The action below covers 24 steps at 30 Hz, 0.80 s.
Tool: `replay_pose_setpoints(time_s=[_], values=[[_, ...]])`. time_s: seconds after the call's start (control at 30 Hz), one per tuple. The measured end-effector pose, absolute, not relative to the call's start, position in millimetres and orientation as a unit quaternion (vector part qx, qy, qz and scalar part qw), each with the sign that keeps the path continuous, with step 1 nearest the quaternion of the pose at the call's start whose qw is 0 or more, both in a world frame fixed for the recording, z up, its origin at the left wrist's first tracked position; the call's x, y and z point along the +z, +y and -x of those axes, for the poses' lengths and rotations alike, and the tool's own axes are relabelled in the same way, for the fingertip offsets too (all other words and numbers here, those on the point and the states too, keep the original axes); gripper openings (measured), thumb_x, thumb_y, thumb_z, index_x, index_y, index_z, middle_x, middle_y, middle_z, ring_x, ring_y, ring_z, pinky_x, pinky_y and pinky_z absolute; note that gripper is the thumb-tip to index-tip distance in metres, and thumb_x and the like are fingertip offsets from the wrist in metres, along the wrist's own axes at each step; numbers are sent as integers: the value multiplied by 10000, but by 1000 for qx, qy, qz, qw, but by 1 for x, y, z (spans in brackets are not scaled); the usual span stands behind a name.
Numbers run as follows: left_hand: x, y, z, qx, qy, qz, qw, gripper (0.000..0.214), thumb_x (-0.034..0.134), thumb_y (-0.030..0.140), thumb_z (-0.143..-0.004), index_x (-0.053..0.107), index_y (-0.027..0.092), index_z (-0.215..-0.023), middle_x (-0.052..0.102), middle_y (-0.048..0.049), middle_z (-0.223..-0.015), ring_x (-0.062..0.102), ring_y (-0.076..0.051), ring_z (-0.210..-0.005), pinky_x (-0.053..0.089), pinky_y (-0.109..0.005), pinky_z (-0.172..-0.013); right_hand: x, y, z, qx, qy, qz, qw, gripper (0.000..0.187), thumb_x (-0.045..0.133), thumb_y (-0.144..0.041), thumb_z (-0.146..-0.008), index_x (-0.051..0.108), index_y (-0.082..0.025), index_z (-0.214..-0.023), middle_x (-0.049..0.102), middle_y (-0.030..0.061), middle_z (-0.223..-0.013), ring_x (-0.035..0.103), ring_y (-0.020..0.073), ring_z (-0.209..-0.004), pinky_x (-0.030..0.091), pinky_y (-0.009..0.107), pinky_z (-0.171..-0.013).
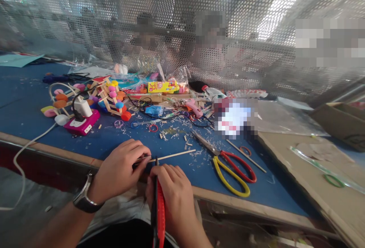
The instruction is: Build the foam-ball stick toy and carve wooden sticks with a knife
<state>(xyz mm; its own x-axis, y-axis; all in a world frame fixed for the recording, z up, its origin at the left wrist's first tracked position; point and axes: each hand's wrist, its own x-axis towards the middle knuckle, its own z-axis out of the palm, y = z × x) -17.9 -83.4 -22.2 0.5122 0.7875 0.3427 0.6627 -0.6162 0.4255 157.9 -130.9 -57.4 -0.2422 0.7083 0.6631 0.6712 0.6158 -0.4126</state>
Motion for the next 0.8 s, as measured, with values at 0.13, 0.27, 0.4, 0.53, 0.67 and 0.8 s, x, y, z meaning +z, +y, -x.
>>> replay_pose_setpoints(time_s=[0.13,0.27,0.4,0.53,0.67,0.8], values=[[-20,-83,21,255,413,-860,156,120,583,91,-891,642,174,-954,651,-48,-965,574,-245,-939,460,-408,-841,-52,-130,-159,10,-800,429,418,165,515,-70,-914,516,-232,-879,614,-34,-712,569,141,-617,405,266,-632],[-20,-82,22,264,402,-861,164,103,583,93,-950,651,169,-934,661,-39,-947,577,-230,-930,453,-389,-838,-49,-129,-160,6,-801,431,416,165,514,-68,-909,518,-231,-881,626,-34,-725,579,137,-618,416,256,-629],[-22,-80,23,276,389,-864,163,122,580,95,-993,657,170,-937,673,-27,-938,579,-217,-919,444,-372,-837,-49,-129,-160,8,-801,432,414,162,509,-72,-907,521,-232,-886,629,-31,-730,596,140,-624,427,254,-627],[-21,-80,23,288,385,-860,173,115,585,112,-1009,660,174,-947,690,-19,-941,581,-212,-917,443,-358,-830,-49,-128,-161,16,-798,432,420,153,515,-87,-911,518,-239,-892,628,-37,-733,607,138,-627,440,244,-629],[-20,-79,23,289,386,-857,184,133,580,102,-1011,664,179,-942,699,-12,-936,583,-208,-919,445,-347,-823,-49,-128,-162,32,-794,430,429,141,532,-105,-924,520,-244,-901,624,-41,-746,616,130,-647,456,224,-643],[-20,-79,24,293,384,-854,191,136,582,98,-1010,664,187,-950,705,-5,-947,584,-200,-924,451,-345,-835,-51,-128,-162,36,-789,435,432,127,533,-118,-935,525,-244,-921,624,-39,-759,612,131,-650,456,226,-644]])
